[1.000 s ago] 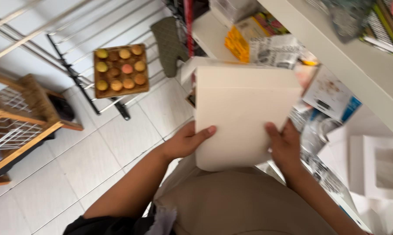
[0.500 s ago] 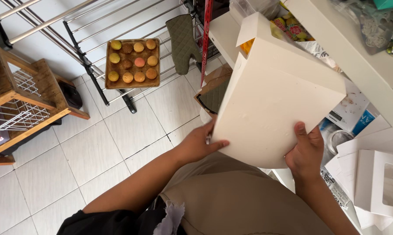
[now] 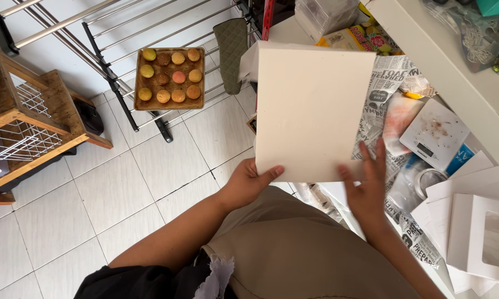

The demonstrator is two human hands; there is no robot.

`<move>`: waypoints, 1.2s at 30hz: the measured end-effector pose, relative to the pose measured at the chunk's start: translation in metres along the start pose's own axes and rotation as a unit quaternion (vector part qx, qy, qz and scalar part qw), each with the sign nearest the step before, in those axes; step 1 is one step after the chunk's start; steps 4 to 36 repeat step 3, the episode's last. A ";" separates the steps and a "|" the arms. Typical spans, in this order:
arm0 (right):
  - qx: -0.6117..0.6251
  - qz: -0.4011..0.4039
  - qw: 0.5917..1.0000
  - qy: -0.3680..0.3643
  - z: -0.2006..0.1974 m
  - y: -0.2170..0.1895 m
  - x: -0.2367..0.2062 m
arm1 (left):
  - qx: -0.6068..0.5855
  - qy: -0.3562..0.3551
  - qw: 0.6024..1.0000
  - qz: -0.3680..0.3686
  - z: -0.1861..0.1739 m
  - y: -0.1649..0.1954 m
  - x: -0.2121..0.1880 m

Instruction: The person picks flat white cardboard bakery boxes from a stack, peels plastic wrapping off a box, and folds and assembles windowed cake boxes by hand, pressing the sides and flaps into shape and stacking the finished boxes on the shelf.

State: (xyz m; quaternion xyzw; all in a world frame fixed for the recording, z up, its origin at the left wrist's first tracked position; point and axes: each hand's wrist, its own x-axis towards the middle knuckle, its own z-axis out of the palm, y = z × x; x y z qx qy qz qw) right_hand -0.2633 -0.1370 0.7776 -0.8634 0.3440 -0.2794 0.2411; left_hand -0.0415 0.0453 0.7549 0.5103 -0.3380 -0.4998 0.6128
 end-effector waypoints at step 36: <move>0.115 0.099 0.987 -0.060 0.009 -0.001 -0.007 | -0.015 0.005 1.000 0.021 0.000 -0.003 0.001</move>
